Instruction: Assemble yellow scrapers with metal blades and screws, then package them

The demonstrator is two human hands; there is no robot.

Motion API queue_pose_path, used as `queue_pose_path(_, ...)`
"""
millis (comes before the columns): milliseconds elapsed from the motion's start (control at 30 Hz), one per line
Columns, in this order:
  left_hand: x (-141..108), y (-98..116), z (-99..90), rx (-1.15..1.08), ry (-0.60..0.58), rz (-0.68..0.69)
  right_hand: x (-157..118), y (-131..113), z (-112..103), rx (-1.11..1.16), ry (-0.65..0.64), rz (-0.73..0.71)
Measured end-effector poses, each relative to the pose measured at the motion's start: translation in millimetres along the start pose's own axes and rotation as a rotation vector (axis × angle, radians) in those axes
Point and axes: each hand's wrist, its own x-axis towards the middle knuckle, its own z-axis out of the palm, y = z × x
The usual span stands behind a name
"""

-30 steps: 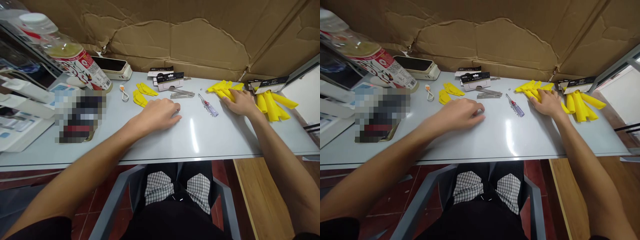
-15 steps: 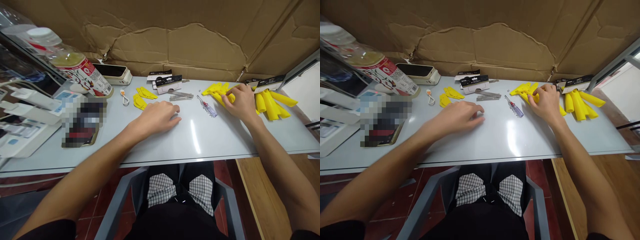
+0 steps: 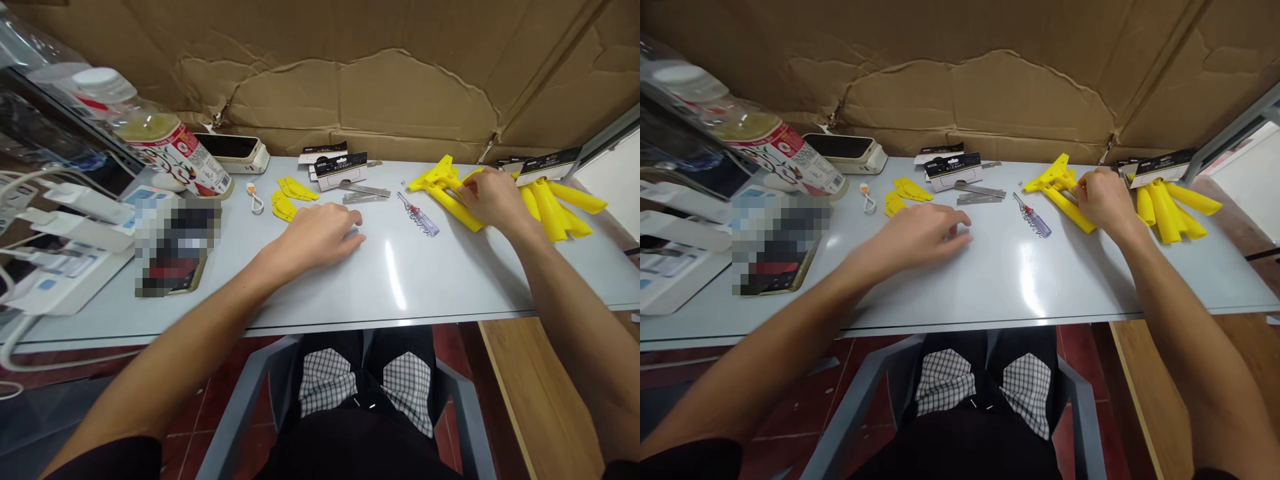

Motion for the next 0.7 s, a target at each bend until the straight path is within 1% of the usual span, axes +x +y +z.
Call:
queue_pose_path(100,-1,2,-3.1,-0.015,0.014,-0.016,-1,-2,-8,0.006,0.047,-0.007)
queue_pose_path(167,-1,3,-4.5,-0.043,0.039,-0.017,-5,-8,-17,0.02,0.119,-0.012)
queue_pose_path(233,-1,3,-5.0,-0.086,0.094,-0.003,-12,-18,-29,0.063,0.217,-0.026)
queue_pose_path(300,1,3,-5.0,-0.159,0.186,0.012,-21,-35,-42,0.132,0.296,-0.053)
queue_pose_path(400,4,1,-5.1,-0.376,0.335,0.004,-35,-68,-57,0.321,0.326,-0.17)
queue_pose_path(433,5,0,-5.4,-0.471,0.368,-0.013,-39,-80,-60,0.393,0.305,-0.195)
queue_pose_path(467,7,-2,-5.8,-0.565,0.391,-0.036,-42,-92,-62,0.469,0.263,-0.196)
queue_pose_path(500,8,-5,-6.3,-0.649,0.407,-0.063,-45,-103,-62,0.577,0.176,-0.204)
queue_pose_path(600,15,-14,-6.9,-0.79,0.47,-0.143,-49,-127,-57,1.082,-0.32,-0.14)
queue_pose_path(633,17,-17,-6.4,-0.811,0.498,-0.156,-50,-132,-53,1.228,-0.443,-0.121)
queue_pose_path(667,19,-19,-5.4,-0.834,0.518,-0.158,-50,-136,-49,1.346,-0.53,-0.103)
queue_pose_path(700,21,-21,-3.8,-0.871,0.522,-0.152,-51,-138,-43,1.44,-0.586,-0.091)
